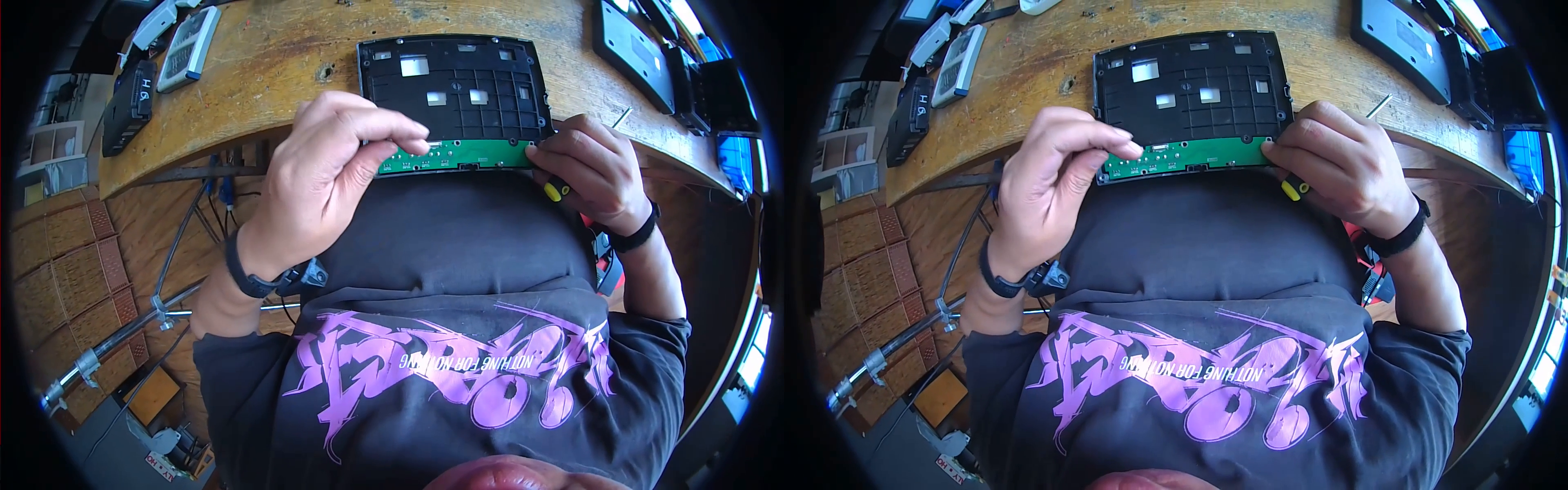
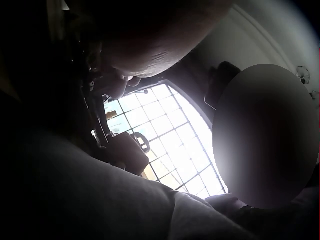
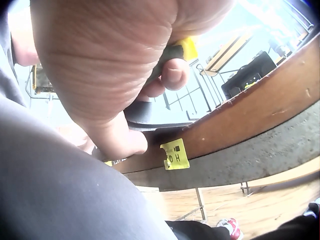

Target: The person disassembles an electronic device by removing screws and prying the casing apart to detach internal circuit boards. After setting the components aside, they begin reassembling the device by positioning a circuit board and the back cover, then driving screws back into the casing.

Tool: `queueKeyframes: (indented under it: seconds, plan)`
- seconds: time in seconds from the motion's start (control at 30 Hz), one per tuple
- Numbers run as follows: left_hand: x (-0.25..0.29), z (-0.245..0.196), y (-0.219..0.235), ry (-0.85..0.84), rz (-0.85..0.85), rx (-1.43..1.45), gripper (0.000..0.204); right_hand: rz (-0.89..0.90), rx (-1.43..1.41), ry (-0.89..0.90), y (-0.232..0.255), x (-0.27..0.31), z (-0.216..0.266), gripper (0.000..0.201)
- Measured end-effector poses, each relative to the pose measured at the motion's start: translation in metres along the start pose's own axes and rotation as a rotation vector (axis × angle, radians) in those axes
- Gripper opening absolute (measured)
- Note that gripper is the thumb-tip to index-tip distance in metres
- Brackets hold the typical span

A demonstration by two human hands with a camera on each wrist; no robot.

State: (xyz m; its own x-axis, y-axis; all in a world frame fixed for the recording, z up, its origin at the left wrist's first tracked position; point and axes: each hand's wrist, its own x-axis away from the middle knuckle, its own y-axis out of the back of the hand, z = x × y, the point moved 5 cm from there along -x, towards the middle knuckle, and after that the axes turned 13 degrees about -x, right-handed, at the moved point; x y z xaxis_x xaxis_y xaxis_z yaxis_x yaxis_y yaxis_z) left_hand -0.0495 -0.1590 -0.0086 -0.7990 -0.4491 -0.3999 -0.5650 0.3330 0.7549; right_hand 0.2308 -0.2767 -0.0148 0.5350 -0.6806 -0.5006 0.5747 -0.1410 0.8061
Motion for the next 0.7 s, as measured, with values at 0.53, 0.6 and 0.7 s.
queueKeyframes:
  seconds: [0.53, 0.6, 0.7]
  plan:
    - [0.001, -0.007, -0.004, 0.009, -0.112, -0.059, 0.017, -0.006, -0.012, -0.01, 0.001, 0.006, -0.004, 0.037]
    - [0.003, -0.007, -0.006, 0.049, -0.087, -0.013, 0.02, -0.013, -0.006, -0.012, 0.001, 0.006, -0.004, 0.037]
    - [-0.003, -0.014, -0.001, -0.119, -0.025, -0.229, 0.022, -0.022, -0.003, -0.013, 0.0, 0.006, -0.004, 0.037]
